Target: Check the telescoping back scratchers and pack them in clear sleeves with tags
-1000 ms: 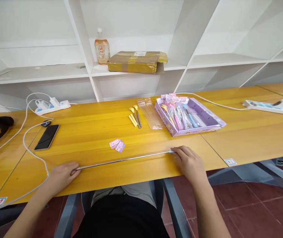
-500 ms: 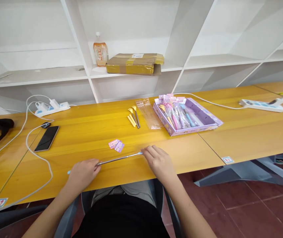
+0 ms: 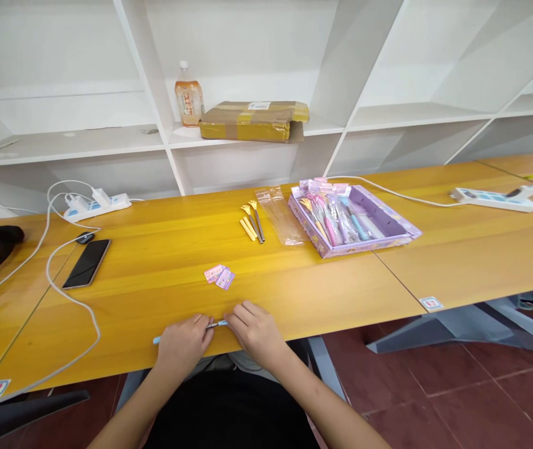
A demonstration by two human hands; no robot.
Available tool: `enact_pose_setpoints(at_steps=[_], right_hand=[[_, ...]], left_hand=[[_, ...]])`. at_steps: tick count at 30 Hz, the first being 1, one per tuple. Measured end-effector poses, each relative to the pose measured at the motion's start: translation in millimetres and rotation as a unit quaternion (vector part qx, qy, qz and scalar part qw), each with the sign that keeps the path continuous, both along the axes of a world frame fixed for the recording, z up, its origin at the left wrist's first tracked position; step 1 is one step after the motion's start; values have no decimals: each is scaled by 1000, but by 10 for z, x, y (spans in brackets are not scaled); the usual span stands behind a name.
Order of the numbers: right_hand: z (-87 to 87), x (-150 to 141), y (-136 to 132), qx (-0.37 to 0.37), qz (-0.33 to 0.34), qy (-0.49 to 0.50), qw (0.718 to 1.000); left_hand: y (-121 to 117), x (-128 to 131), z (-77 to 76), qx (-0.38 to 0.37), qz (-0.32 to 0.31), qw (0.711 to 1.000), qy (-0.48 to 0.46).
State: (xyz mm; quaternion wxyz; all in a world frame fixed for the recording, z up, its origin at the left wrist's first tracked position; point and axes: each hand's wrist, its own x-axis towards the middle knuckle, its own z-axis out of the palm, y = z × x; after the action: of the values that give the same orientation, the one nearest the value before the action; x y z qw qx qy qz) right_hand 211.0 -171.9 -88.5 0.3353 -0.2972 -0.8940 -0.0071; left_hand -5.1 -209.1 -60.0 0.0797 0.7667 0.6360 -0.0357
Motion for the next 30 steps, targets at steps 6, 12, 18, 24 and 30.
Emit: enact_pose_setpoints(at_steps=[6,12,18,24,30], right_hand=[[-23,9,30,-34,3,22,999],[-55,3,36,-51,-9,31,998],[181,113,233,-15,-1,32,999],[667,180,988,43,32,98,994],[806,362,2045,3,-139,53,989]], left_hand=[[27,-37,-61,23,-17,1000,-5],[35,-45,23,11,-17,1000,-14],[-166,-196,418,-32,-99,990,-98],[216,-328,733,-40,-60,971,-228],[1158,-555,375,-6,46,882,-468]])
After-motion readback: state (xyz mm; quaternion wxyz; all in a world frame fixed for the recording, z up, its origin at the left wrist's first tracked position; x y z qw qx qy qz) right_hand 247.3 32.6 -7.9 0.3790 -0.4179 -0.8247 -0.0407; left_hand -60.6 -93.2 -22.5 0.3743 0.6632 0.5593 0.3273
